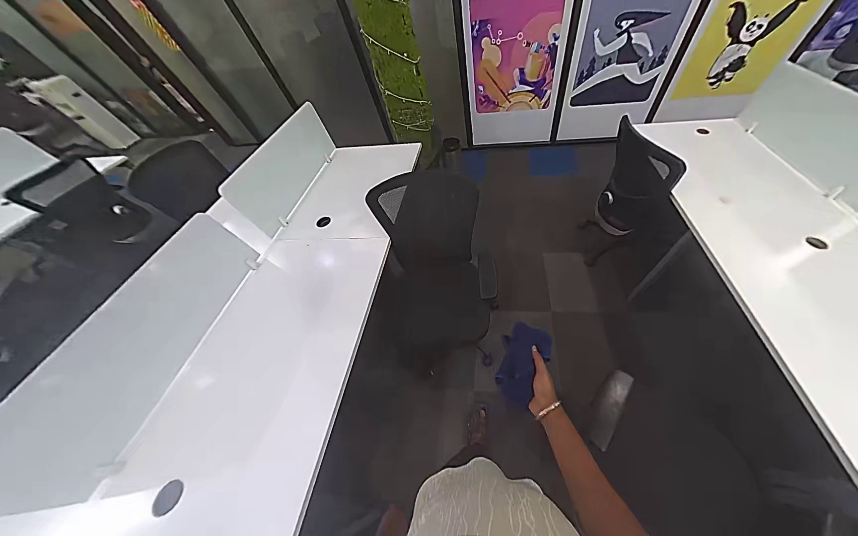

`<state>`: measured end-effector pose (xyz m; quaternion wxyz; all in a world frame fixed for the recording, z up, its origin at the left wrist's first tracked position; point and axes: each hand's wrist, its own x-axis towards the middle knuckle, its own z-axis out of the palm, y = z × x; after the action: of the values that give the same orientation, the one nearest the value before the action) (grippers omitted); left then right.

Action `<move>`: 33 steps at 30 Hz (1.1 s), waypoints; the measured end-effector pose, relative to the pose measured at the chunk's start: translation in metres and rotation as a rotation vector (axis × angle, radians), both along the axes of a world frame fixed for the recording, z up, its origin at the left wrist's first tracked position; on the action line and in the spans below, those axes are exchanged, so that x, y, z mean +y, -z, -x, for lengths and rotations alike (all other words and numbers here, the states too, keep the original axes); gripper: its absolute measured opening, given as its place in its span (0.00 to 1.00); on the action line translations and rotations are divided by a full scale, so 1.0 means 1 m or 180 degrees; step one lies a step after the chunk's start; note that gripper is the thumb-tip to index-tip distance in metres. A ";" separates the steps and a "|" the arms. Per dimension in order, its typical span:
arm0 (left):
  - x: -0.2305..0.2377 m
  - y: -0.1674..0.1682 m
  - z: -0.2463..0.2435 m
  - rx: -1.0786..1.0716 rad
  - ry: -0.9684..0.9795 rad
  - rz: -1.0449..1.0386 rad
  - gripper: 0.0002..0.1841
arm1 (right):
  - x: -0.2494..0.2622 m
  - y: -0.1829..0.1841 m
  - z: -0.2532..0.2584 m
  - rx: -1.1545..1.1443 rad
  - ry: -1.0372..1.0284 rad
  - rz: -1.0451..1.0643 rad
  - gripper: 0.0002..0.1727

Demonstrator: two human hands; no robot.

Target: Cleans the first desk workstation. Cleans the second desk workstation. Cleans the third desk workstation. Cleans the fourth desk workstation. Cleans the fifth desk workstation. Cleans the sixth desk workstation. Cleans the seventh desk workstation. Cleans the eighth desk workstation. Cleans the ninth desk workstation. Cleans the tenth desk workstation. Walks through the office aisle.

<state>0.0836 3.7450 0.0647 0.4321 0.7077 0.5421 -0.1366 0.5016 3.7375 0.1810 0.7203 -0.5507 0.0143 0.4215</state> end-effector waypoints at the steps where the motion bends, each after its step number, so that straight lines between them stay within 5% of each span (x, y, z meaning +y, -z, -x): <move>1: 0.037 0.024 -0.026 0.0303 -0.0316 0.0360 0.25 | 0.016 0.001 -0.024 -0.0039 0.0096 0.0009 0.29; 4: 0.142 0.042 -0.109 0.0429 -0.0381 0.0649 0.21 | 0.049 -0.003 -0.085 -0.0159 0.0297 0.0122 0.29; 9: 0.261 0.004 -0.274 0.0270 0.0914 0.0409 0.19 | 0.083 0.000 -0.182 -0.0210 0.0623 0.0202 0.29; 16: 0.343 0.006 -0.529 -0.0664 0.1145 0.0434 0.20 | 0.172 0.041 -0.361 -0.0215 0.0125 0.0533 0.29; 22: 0.392 0.023 -0.713 -0.0749 0.0997 0.0711 0.20 | 0.282 0.002 -0.551 -0.0492 -0.0608 0.0858 0.28; 28: 0.493 0.001 -0.825 -0.0865 0.0435 0.0420 0.19 | 0.425 -0.031 -0.679 -0.0499 -0.0884 0.0341 0.27; 33: 0.611 0.033 -0.867 -0.0709 -0.0383 0.0318 0.19 | 0.561 -0.035 -0.740 -0.0540 -0.1300 0.0262 0.25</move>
<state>0.9510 4.3565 0.0321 0.5318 0.6622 0.5247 -0.0579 1.2412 4.2990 0.2155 0.5956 -0.6046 -0.1410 0.5098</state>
